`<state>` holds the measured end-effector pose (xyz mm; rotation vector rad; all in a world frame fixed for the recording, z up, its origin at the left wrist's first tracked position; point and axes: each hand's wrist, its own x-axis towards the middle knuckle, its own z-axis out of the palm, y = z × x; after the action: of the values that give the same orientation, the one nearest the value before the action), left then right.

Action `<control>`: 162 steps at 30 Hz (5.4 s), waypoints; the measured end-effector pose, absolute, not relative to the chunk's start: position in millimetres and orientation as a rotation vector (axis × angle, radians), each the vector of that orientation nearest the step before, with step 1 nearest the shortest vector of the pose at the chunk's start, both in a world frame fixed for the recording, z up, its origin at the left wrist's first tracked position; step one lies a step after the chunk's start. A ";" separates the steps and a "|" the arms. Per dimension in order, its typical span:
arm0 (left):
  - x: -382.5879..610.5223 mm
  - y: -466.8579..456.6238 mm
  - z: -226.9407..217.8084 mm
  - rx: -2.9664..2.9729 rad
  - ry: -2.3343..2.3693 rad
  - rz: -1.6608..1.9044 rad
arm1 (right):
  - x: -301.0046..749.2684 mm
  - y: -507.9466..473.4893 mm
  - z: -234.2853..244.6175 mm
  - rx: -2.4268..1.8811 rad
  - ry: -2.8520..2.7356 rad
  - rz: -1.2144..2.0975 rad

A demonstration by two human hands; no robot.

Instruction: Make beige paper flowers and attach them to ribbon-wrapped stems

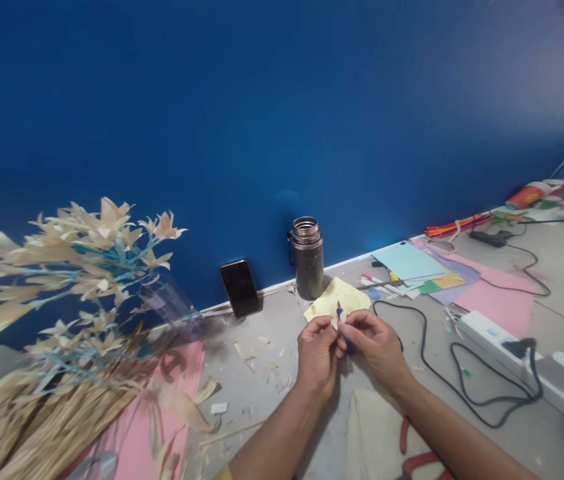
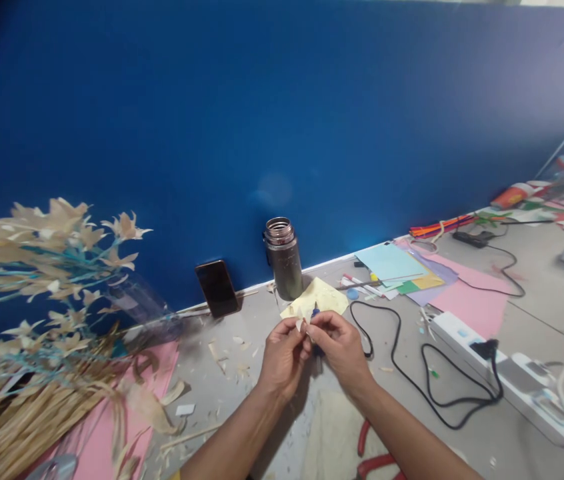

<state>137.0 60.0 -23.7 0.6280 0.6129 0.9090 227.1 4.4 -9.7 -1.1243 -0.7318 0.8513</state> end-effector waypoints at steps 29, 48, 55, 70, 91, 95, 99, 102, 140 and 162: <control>97.9 99.1 19.9 1.975 0.548 0.983 | 263.2 -11.5 -4.5 -1.240 -1.309 0.115; 97.5 96.7 21.8 2.075 0.546 0.806 | 259.9 -12.1 2.1 -1.371 -0.971 0.443; 99.1 94.5 28.5 2.002 0.609 0.745 | 270.8 -6.6 1.3 -1.232 -0.598 0.851; 96.3 98.0 28.7 1.884 0.560 0.590 | 267.5 -15.8 7.3 -1.217 -1.697 -0.296; 98.5 97.3 21.3 1.794 0.643 0.726 | 271.6 -15.0 4.8 -1.310 -1.773 -0.198; 100.2 96.1 18.9 1.703 0.646 0.713 | 270.4 -15.1 3.8 -1.318 -1.751 -0.210; 101.6 96.2 18.5 1.599 0.619 0.711 | 270.7 -16.1 3.2 -1.304 -1.718 -0.278; 101.4 97.9 18.3 1.557 0.602 0.710 | 270.8 -18.8 3.5 -1.286 -1.725 -0.359; 108.8 90.9 13.5 1.211 0.549 0.730 | 264.4 -13.6 0.2 -1.332 -1.460 -0.303; 118.0 69.8 0.7 0.655 0.453 0.491 | 250.6 -13.7 5.2 -1.303 -0.963 0.724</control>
<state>118.0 69.8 0.7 0.6554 0.4529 0.4911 250.6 -13.7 5.2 -1.3035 -0.9630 0.7244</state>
